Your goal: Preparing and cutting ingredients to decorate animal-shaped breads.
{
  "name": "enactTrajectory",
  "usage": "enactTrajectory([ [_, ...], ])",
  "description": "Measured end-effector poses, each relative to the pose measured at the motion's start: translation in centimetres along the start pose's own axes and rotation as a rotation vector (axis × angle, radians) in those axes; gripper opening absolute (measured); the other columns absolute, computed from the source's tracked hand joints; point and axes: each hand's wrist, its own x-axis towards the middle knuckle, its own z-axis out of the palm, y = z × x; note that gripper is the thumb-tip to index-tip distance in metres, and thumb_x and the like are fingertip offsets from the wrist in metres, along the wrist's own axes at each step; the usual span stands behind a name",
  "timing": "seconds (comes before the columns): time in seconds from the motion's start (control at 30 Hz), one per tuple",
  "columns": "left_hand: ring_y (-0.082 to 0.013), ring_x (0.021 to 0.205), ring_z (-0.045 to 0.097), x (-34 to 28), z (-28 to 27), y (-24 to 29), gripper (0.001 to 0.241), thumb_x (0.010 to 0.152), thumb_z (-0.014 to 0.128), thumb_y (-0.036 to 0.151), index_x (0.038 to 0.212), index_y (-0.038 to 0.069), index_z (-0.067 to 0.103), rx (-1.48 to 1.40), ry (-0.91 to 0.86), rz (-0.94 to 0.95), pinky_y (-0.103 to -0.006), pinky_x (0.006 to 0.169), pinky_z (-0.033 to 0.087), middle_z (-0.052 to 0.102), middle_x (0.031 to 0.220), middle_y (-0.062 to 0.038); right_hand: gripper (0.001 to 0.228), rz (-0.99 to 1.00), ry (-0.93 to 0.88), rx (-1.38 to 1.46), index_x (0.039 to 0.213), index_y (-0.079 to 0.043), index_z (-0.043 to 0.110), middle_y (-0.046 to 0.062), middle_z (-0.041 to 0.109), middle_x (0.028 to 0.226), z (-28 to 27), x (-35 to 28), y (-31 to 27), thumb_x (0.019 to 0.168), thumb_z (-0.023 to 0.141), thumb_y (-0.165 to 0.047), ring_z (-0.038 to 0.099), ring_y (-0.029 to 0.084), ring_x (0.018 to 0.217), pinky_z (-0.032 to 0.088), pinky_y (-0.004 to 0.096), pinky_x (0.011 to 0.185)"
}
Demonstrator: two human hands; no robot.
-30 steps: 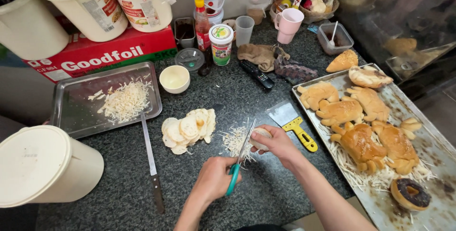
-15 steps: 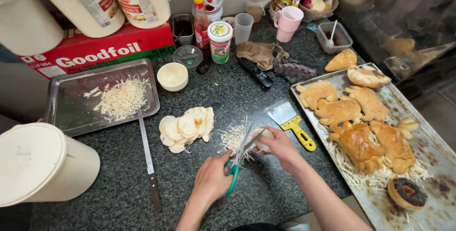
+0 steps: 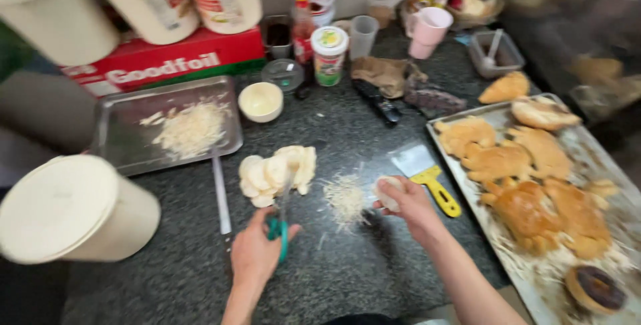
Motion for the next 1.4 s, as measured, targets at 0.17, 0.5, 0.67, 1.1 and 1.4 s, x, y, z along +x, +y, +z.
enactTrajectory([
  [0.17,-0.0398,0.076,0.072,0.0,-2.0,-8.1,0.056,0.073,0.074,0.064,0.115,0.027,0.072,0.237,0.329,-0.098,-0.0494,0.068,0.056,0.077,0.085,-0.011,0.030,0.026,-0.029,0.034,0.120,0.002,0.066,0.018,0.070,0.099,0.9,1.3,0.8,0.096,0.067,-0.016,0.070,0.028,0.077,0.050,0.033,0.061],
  [0.5,-0.0390,0.097,0.072,0.8,-1.9,-17.6,0.052,0.086,0.063,0.023,0.137,0.020,0.053,0.332,0.221,-0.244,-0.0499,0.084,0.059,0.068,0.114,-0.016,0.027,0.024,-0.065,0.083,0.118,0.006,0.066,0.020,0.070,0.101,2.9,0.8,-0.4,0.098,0.064,-0.013,0.069,0.028,0.080,0.050,0.033,0.061],
  [0.67,-0.0277,0.085,0.071,-0.7,-2.2,-12.5,0.029,0.087,0.067,0.030,0.111,0.012,0.067,0.498,0.489,-0.028,-0.0391,0.066,0.062,0.069,0.099,-0.010,0.031,0.043,-0.021,0.068,0.120,0.005,0.064,0.020,0.070,0.104,2.0,0.6,-1.1,0.098,0.065,-0.017,0.069,0.028,0.082,0.051,0.034,0.064],
  [1.1,-0.0364,0.081,0.062,4.6,6.0,-13.4,0.029,0.084,0.067,0.008,0.112,0.000,0.069,-0.015,0.672,0.044,-0.0459,0.075,0.051,0.064,0.093,-0.019,0.036,0.144,0.208,0.082,0.126,0.008,0.064,0.020,0.071,0.112,-7.0,-1.2,0.8,0.101,0.060,-0.018,0.071,0.033,0.094,0.053,0.038,0.073],
  [1.4,-0.0268,0.071,0.060,-4.6,6.6,-6.9,0.013,0.095,0.061,0.024,0.095,0.013,0.067,0.092,0.514,0.228,-0.0402,0.063,0.049,0.059,0.091,-0.004,0.042,0.204,0.250,0.018,0.132,0.007,0.064,0.018,0.070,0.118,-12.5,-0.1,6.7,0.097,0.066,-0.016,0.065,0.026,0.098,0.053,0.035,0.079],
])
